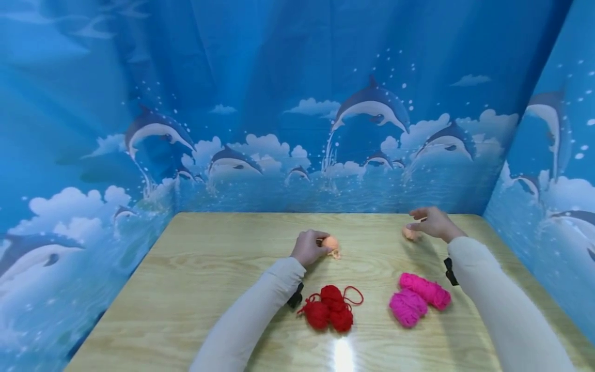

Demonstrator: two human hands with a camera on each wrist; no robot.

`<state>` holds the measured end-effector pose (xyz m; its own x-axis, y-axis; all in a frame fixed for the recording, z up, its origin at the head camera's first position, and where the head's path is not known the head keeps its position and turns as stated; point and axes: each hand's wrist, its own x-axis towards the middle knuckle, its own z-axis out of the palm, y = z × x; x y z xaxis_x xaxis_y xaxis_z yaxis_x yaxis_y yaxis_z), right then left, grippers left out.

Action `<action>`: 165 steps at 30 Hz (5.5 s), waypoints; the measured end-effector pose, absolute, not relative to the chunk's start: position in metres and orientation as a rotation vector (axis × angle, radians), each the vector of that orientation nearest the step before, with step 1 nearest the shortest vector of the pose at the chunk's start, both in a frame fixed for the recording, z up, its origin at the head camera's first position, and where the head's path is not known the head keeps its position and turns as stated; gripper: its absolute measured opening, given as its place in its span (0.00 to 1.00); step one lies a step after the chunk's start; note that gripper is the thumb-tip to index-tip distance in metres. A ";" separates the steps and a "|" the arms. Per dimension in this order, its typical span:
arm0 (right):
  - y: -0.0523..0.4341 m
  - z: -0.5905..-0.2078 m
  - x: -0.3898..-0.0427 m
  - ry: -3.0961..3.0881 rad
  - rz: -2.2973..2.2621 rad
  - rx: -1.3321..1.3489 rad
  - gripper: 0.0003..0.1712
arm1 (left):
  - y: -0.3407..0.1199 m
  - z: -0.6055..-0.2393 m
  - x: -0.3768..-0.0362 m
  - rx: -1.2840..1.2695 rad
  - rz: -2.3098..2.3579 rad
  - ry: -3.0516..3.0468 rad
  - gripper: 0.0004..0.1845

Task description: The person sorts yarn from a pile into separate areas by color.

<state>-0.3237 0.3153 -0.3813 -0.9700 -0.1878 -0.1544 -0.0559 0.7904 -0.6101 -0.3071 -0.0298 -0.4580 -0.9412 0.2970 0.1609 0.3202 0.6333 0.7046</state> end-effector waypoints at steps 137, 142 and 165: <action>0.154 -0.424 -0.295 2.705 -1.185 -0.009 0.24 | -0.030 -0.459 -0.307 -0.548 -1.179 -2.808 0.19; 0.155 -0.424 -0.295 2.706 -1.197 0.000 0.25 | -0.031 -0.459 -0.309 -0.558 -1.192 -2.808 0.20; 0.195 -0.376 -0.298 2.627 -1.128 -0.167 0.26 | -0.039 -0.435 -0.306 -0.550 -1.135 -2.925 0.27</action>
<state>-0.2984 0.1947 -0.3760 -0.9549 -0.2131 -0.2066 0.0031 0.6888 -0.7250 -0.3056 -0.0393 -0.4351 -0.9395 0.3325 0.0828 0.3013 0.6866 0.6617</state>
